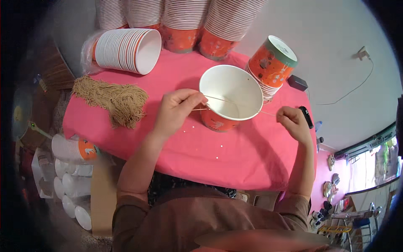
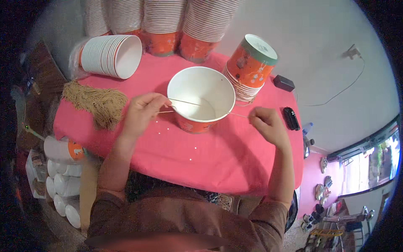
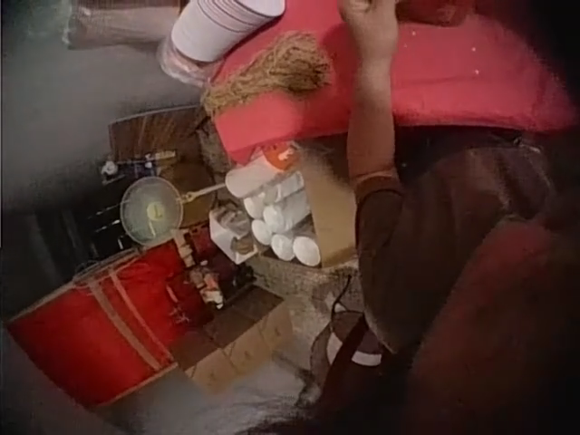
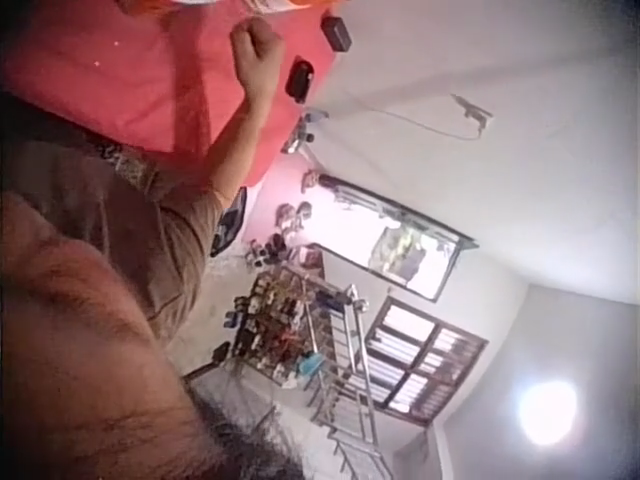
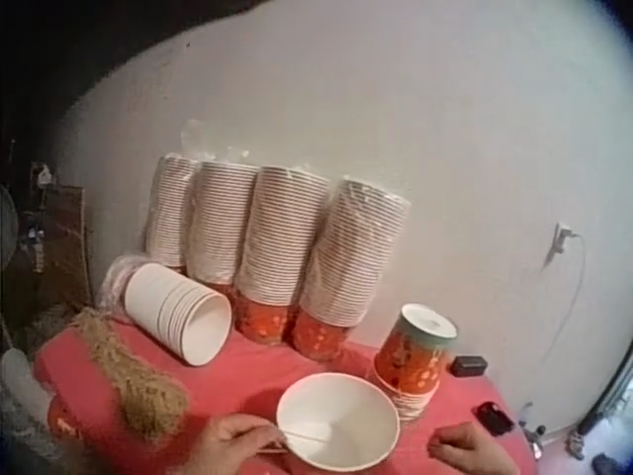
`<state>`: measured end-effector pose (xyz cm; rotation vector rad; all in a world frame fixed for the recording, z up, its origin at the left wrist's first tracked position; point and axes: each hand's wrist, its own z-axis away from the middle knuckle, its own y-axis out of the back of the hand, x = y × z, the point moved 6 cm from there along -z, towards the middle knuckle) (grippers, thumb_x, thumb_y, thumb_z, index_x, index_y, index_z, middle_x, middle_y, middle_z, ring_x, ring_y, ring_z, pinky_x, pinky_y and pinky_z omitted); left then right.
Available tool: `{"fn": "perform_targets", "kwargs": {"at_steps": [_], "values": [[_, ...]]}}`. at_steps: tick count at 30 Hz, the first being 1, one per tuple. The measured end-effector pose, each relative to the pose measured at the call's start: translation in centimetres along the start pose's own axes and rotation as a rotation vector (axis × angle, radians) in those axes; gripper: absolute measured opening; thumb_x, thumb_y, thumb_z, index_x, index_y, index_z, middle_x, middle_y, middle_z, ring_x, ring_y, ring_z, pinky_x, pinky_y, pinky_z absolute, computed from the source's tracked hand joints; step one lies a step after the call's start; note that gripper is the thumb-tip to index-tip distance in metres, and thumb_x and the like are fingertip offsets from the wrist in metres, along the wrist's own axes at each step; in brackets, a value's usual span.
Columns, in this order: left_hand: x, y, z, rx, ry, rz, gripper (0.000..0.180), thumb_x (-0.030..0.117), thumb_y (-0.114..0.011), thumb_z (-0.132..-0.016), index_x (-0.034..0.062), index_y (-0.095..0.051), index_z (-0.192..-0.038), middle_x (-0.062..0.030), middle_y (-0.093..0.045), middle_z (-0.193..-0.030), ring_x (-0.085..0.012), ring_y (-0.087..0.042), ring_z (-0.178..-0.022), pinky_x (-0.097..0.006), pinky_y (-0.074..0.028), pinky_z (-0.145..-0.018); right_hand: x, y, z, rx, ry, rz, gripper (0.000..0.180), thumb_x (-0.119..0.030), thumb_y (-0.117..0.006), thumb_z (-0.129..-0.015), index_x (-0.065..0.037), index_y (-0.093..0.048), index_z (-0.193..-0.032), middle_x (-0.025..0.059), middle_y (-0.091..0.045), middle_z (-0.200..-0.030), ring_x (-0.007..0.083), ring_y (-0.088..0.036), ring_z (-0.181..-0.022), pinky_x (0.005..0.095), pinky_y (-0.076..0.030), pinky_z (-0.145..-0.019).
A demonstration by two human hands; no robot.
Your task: Threading string through pre-punched holes in paper cups for assembly or packaging.
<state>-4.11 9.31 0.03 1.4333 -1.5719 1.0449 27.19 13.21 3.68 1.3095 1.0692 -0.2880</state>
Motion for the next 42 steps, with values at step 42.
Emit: {"fn": "perform_targets", "kwargs": {"at_steps": [42], "values": [[-0.8,-0.5,0.5,-0.055,0.083,0.165,0.026,0.014,-0.043,-0.099,-0.0032,-0.059,-0.111,0.0039,-0.046,-0.072,-0.003,-0.039,-0.061,-0.018,-0.032,-0.053,-11.7,-8.1,-5.4,-0.079,0.28,-0.139,0.009,-0.003,-0.066,-0.084,0.002,-0.067,-0.091,0.0057,-0.067,-0.075,0.0105,-0.061,-0.066,0.0259,-0.049,-0.059]]}}
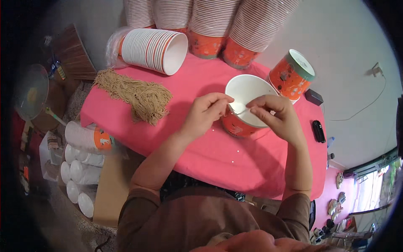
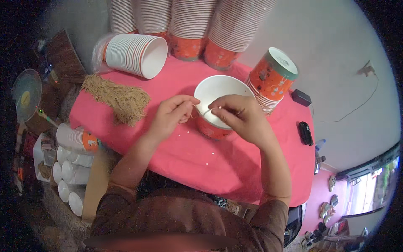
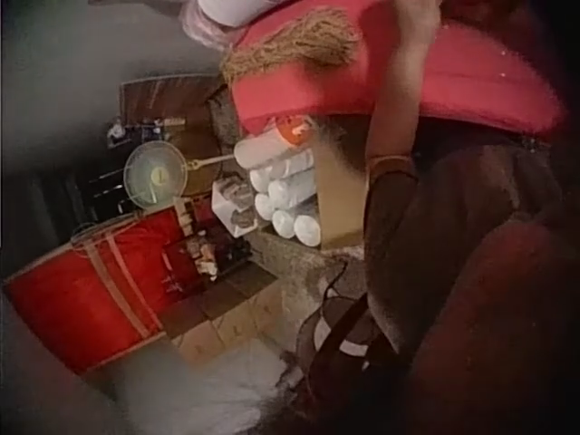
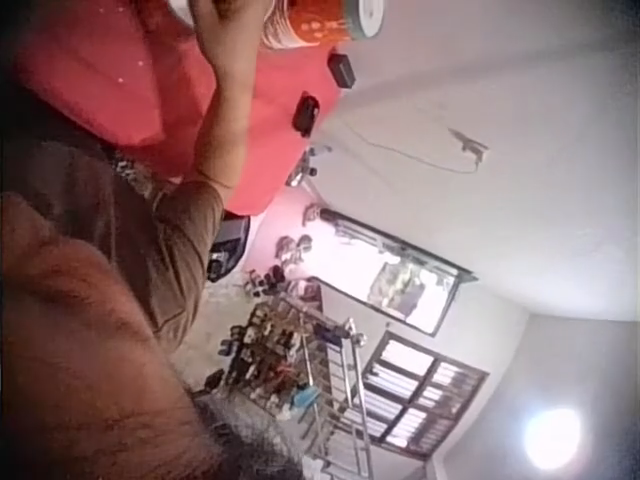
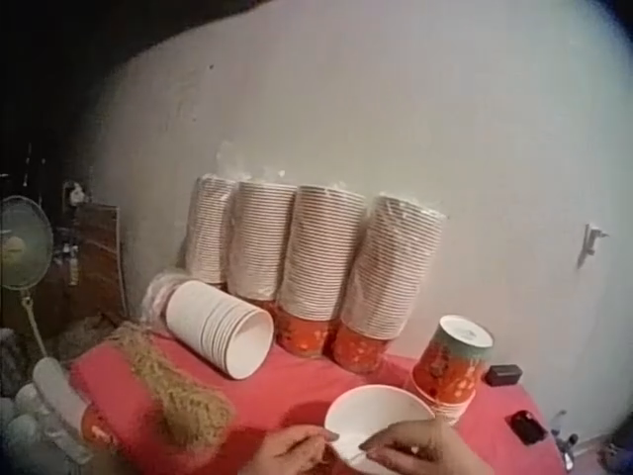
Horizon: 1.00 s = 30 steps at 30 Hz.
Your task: Threading string through pre-punched holes in paper cups for assembly or packaging.
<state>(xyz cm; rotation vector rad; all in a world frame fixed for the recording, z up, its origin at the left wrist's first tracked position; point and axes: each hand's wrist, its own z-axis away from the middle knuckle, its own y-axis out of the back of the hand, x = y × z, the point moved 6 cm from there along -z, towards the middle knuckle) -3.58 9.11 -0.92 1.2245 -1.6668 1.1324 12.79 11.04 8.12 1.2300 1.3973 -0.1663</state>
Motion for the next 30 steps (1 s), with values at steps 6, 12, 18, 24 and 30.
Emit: {"fn": "perform_targets", "kwargs": {"at_steps": [6,12,18,24,30], "values": [[0.8,-1.5,0.4,0.054,-0.143,-0.182,0.018,0.009,-0.053,-0.094,-0.0025,-0.065,-0.101,-0.0024,-0.066,-0.08,-0.0073,-0.059,-0.076,-0.023,-0.047,-0.065,-3.2,-2.4,-1.4,-0.078,0.309,0.242,0.009,-0.01,-0.067,-0.082,-0.002,-0.068,-0.085,0.0113,-0.065,-0.07,0.0194,-0.064,-0.062,0.0295,-0.048,-0.056],[0.0,-2.2,1.3,-0.134,0.084,0.148,0.021,0.014,-0.051,-0.096,-0.0025,-0.065,-0.095,0.0016,-0.057,-0.069,-0.0055,-0.053,-0.066,-0.022,-0.043,-0.059,-1.1,-1.9,-3.6,0.032,0.152,0.183,0.013,-0.009,-0.066,-0.082,0.003,-0.067,-0.086,0.0121,-0.064,-0.069,0.014,-0.061,-0.062,0.0292,-0.047,-0.059],[-0.3,-1.9,1.2,-0.052,-0.08,-0.06,0.03,0.025,-0.051,-0.098,-0.0001,-0.066,-0.098,0.0055,-0.048,-0.065,-0.0022,-0.039,-0.058,-0.02,-0.031,-0.051,1.7,-1.7,-4.5,0.088,0.047,0.264,0.016,-0.01,-0.067,-0.081,0.003,-0.067,-0.088,0.0132,-0.064,-0.072,0.0169,-0.061,-0.062,0.0308,-0.048,-0.061],[-1.7,0.2,0.7,-0.014,0.189,0.322,0.031,0.03,-0.051,-0.097,0.0023,-0.066,-0.096,0.0054,-0.044,-0.061,-0.0019,-0.031,-0.047,-0.019,-0.023,-0.042,-0.5,-1.2,-1.9,0.188,0.38,0.395,0.018,-0.002,-0.068,-0.074,-0.001,-0.065,-0.092,0.0115,-0.061,-0.086,0.0239,-0.06,-0.076,0.033,-0.047,-0.07],[-2.3,1.0,0.9,-0.058,0.254,0.474,0.032,0.029,-0.045,-0.1,0.0028,-0.064,-0.098,0.004,-0.046,-0.062,-0.0017,-0.029,-0.045,-0.019,-0.02,-0.041,-0.9,-3.5,-2.0,0.046,0.277,0.289,0.02,-0.001,-0.069,-0.074,0.001,-0.066,-0.094,0.0093,-0.063,-0.083,0.0187,-0.06,-0.079,0.03,-0.047,-0.074]]}}
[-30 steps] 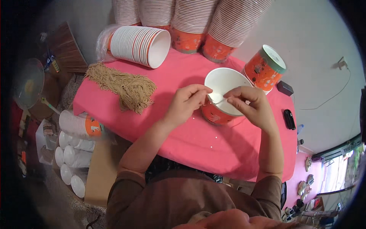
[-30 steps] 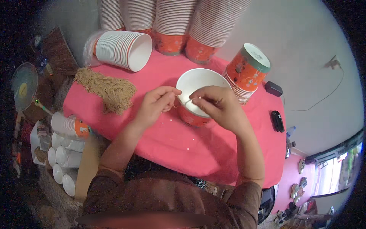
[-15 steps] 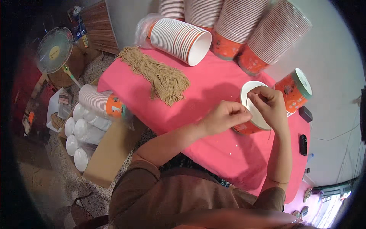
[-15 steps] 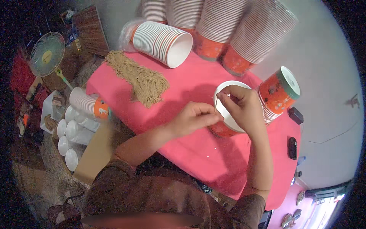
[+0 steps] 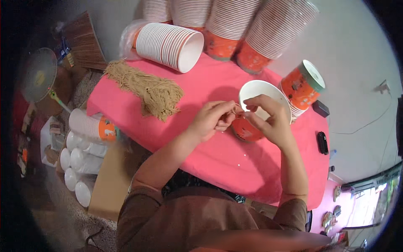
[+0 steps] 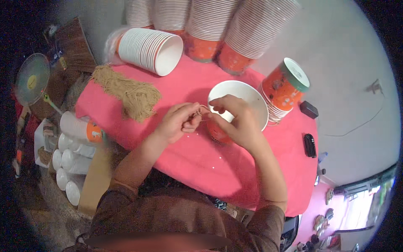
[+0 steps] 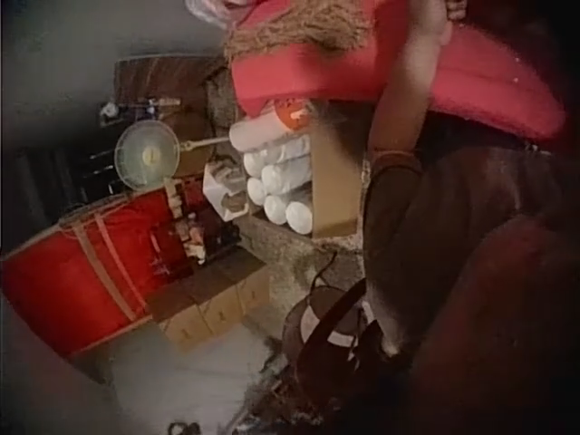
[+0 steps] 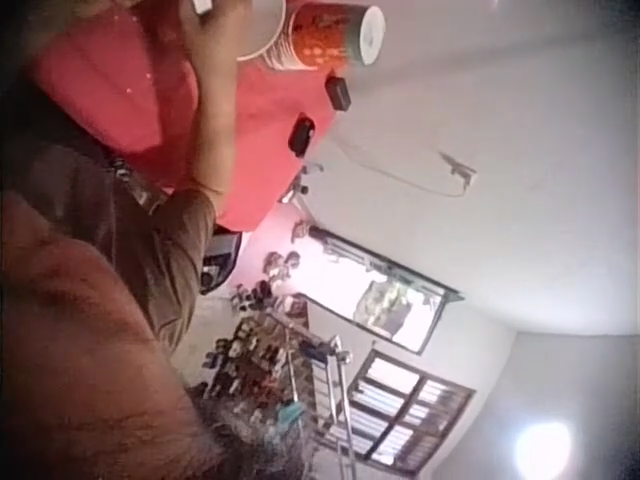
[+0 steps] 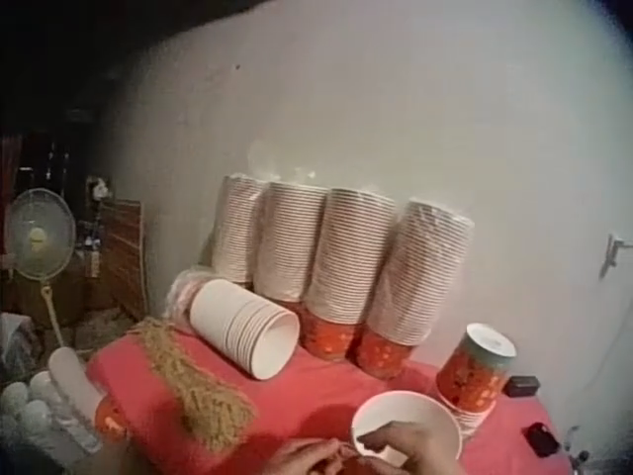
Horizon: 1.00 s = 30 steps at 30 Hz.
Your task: Threading string through pre-punched holes in paper cups for assembly or packaging.
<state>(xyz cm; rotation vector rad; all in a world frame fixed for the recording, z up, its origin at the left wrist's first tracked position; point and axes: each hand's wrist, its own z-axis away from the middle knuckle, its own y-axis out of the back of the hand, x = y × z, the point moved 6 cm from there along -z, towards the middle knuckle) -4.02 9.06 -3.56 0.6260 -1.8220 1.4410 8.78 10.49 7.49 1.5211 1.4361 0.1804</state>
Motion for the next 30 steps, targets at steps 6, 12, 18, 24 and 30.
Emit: {"fn": "perform_targets", "kwargs": {"at_steps": [6,12,18,24,30], "values": [[0.1,-0.5,0.1,0.083,-0.063,-0.191,0.031,0.028,-0.048,-0.099,0.0025,-0.063,-0.093,0.001,-0.053,-0.065,-0.0017,-0.032,-0.046,-0.019,-0.023,-0.041,0.0,-0.7,-0.2,0.031,0.124,-0.025,0.011,-0.005,-0.07,-0.077,-0.001,-0.064,-0.085,0.0112,-0.063,-0.081,0.0261,-0.06,-0.073,0.0346,-0.047,-0.065],[0.0,-0.5,0.2,0.042,-0.029,-0.074,0.026,0.025,-0.05,-0.098,0.0033,-0.063,-0.093,-0.0005,-0.057,-0.069,-0.0016,-0.035,-0.048,-0.019,-0.026,-0.042,1.0,-0.6,0.2,0.075,0.11,-0.006,0.008,-0.002,-0.066,-0.079,0.0,-0.061,-0.085,0.0102,-0.062,-0.081,0.0245,-0.06,-0.072,0.0333,-0.047,-0.066],[0.5,-0.2,0.6,0.077,-0.191,-0.489,0.018,0.018,-0.055,-0.095,0.0026,-0.063,-0.099,0.0021,-0.059,-0.076,-0.0006,-0.042,-0.057,-0.017,-0.032,-0.05,1.9,0.5,0.5,0.091,-0.113,-0.302,0.004,-0.004,-0.056,-0.09,0.0,-0.056,-0.091,0.002,-0.057,-0.082,0.0091,-0.055,-0.081,0.0248,-0.046,-0.073],[0.9,-0.5,0.5,0.024,-0.182,-0.288,0.012,0.013,-0.056,-0.094,0.0053,-0.061,-0.1,0.0067,-0.049,-0.07,-0.0014,-0.036,-0.054,-0.017,-0.027,-0.047,2.2,0.9,0.5,0.005,-0.185,-0.499,0.005,-0.004,-0.059,-0.089,0.001,-0.057,-0.089,0.003,-0.059,-0.085,0.0102,-0.056,-0.082,0.0252,-0.046,-0.076],[0.4,-0.9,0.8,0.012,-0.044,0.007,0.01,0.01,-0.053,-0.094,0.0053,-0.058,-0.101,0.0058,-0.046,-0.07,-0.0024,-0.034,-0.053,-0.018,-0.025,-0.046,-0.3,-0.4,-0.7,-0.083,0.033,-0.302,0.007,-0.002,-0.067,-0.081,-0.001,-0.061,-0.085,0.0053,-0.059,-0.088,0.0131,-0.054,-0.083,0.0267,-0.043,-0.076]]}}
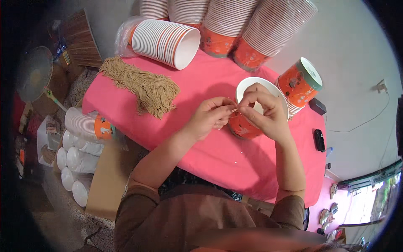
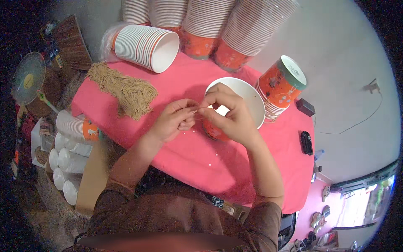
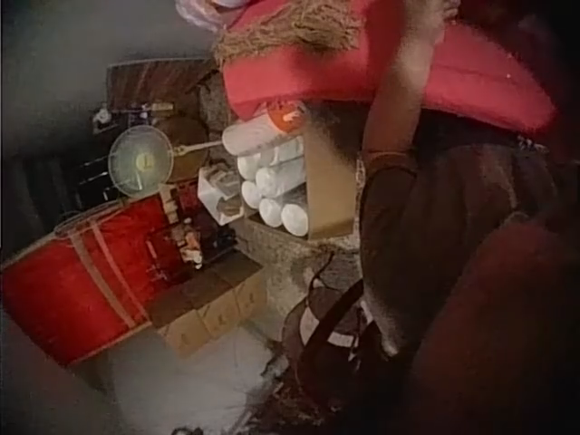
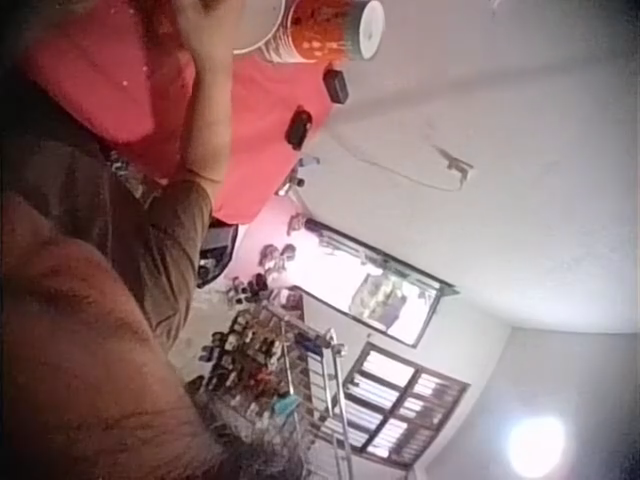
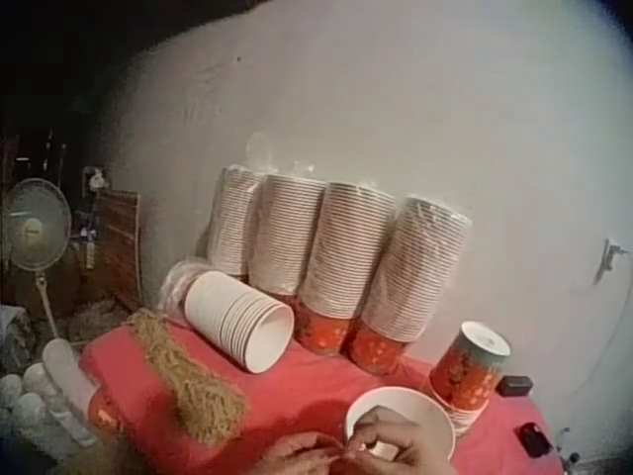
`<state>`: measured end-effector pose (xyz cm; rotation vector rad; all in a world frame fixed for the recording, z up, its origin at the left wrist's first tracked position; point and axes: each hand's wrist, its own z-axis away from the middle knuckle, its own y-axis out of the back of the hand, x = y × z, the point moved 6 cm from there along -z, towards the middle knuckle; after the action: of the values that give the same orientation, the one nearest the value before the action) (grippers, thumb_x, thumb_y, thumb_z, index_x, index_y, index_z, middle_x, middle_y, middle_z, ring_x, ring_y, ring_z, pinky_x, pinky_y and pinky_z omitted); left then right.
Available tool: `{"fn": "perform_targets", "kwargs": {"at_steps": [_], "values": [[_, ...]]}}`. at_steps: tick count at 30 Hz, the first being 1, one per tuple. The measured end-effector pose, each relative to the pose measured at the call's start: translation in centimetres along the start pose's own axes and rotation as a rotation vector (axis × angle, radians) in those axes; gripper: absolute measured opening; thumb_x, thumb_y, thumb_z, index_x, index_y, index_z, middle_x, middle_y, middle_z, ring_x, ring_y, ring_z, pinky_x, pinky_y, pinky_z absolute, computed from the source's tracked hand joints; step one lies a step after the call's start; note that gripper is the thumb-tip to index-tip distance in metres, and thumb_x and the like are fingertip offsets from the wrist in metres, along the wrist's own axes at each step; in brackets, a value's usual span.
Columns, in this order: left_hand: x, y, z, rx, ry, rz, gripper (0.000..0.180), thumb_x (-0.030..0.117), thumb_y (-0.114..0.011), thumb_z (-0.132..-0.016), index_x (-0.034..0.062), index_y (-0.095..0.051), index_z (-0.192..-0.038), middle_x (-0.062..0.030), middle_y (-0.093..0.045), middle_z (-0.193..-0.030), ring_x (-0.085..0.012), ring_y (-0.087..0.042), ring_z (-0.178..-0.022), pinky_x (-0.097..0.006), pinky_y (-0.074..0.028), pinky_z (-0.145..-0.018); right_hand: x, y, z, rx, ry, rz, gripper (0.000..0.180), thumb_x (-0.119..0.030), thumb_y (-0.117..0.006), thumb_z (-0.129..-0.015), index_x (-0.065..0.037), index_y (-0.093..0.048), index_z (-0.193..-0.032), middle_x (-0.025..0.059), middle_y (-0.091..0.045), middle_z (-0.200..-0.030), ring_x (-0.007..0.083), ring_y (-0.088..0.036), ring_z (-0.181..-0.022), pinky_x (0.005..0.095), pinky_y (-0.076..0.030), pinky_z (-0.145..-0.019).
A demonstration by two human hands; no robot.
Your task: Threading string through pre-punched holes in paper cups for assembly or packaging.
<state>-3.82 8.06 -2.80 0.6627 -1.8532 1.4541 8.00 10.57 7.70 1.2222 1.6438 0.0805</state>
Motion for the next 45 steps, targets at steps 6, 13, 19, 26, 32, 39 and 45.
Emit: {"fn": "perform_targets", "kwargs": {"at_steps": [6,13,19,26,32,39,45], "values": [[-0.1,0.6,0.2,0.019,-0.084,-0.145,0.009,0.01,-0.052,-0.095,0.0057,-0.058,-0.101,0.0044,-0.049,-0.073,-0.0016,-0.035,-0.055,-0.017,-0.025,-0.045,0.8,-0.6,0.1,0.07,0.084,0.106,0.012,-0.002,-0.064,-0.081,0.0,-0.057,-0.091,0.0102,-0.058,-0.089,0.026,-0.056,-0.086,0.0343,-0.045,-0.076],[6.0,2.8,3.3,0.074,-0.445,-0.868,0.021,0.009,-0.061,-0.088,0.004,-0.063,-0.108,-0.0059,-0.063,-0.103,-0.0091,-0.06,-0.087,-0.024,-0.051,-0.074,0.3,-1.4,1.1,0.036,0.041,0.242,0.01,0.002,-0.062,-0.079,0.001,-0.055,-0.086,0.0136,-0.056,-0.082,0.0307,-0.056,-0.081,0.0373,-0.045,-0.072],[20.2,18.6,9.0,0.836,-0.475,-2.099,0.038,0.006,-0.061,-0.078,0.0068,-0.058,-0.116,-0.0136,-0.059,-0.116,-0.0337,-0.054,-0.112,-0.044,-0.043,-0.095,-0.1,-1.5,1.5,0.067,0.119,0.277,0.01,0.004,-0.062,-0.078,0.0,-0.056,-0.084,0.0135,-0.055,-0.08,0.0306,-0.056,-0.079,0.0367,-0.045,-0.071],[22.0,29.9,6.4,0.659,0.105,-2.603,0.066,0.006,-0.057,-0.082,0.0272,-0.04,-0.141,-0.0056,-0.022,-0.154,-0.0263,-0.012,-0.145,-0.049,-0.014,-0.115,-0.4,-1.6,1.6,0.1,0.119,0.288,0.015,0.008,-0.063,-0.074,0.0,-0.057,-0.085,0.0145,-0.055,-0.082,0.032,-0.056,-0.08,0.0386,-0.045,-0.07],[21.9,32.7,4.2,0.409,0.266,-2.472,0.051,0.017,-0.066,-0.076,0.0196,-0.057,-0.126,-0.0122,-0.044,-0.139,-0.0296,-0.036,-0.133,-0.045,-0.031,-0.108,-0.1,-1.7,1.5,0.114,0.133,0.302,0.016,0.008,-0.064,-0.073,0.0,-0.056,-0.085,0.0147,-0.055,-0.083,0.0331,-0.056,-0.081,0.0395,-0.045,-0.071],[24.3,25.2,7.2,0.464,-0.179,-2.233,0.028,0.021,-0.065,-0.077,0.01,-0.063,-0.102,-0.0135,-0.065,-0.097,-0.0357,-0.059,-0.097,-0.045,-0.046,-0.084,-0.4,-1.8,1.5,0.095,0.129,0.288,0.017,0.008,-0.063,-0.072,0.0,-0.056,-0.085,0.0139,-0.056,-0.082,0.0325,-0.056,-0.082,0.0392,-0.045,-0.071],[25.4,19.6,8.7,0.547,-0.418,-2.721,0.023,0.013,-0.052,-0.081,0.0138,-0.061,-0.103,-0.0058,-0.06,-0.103,-0.0265,-0.055,-0.1,-0.043,-0.04,-0.092,0.2,-1.5,1.7,0.106,0.125,0.295,0.017,0.009,-0.062,-0.072,-0.001,-0.056,-0.084,0.0132,-0.057,-0.083,0.0317,-0.057,-0.083,0.039,-0.046,-0.072]]}}
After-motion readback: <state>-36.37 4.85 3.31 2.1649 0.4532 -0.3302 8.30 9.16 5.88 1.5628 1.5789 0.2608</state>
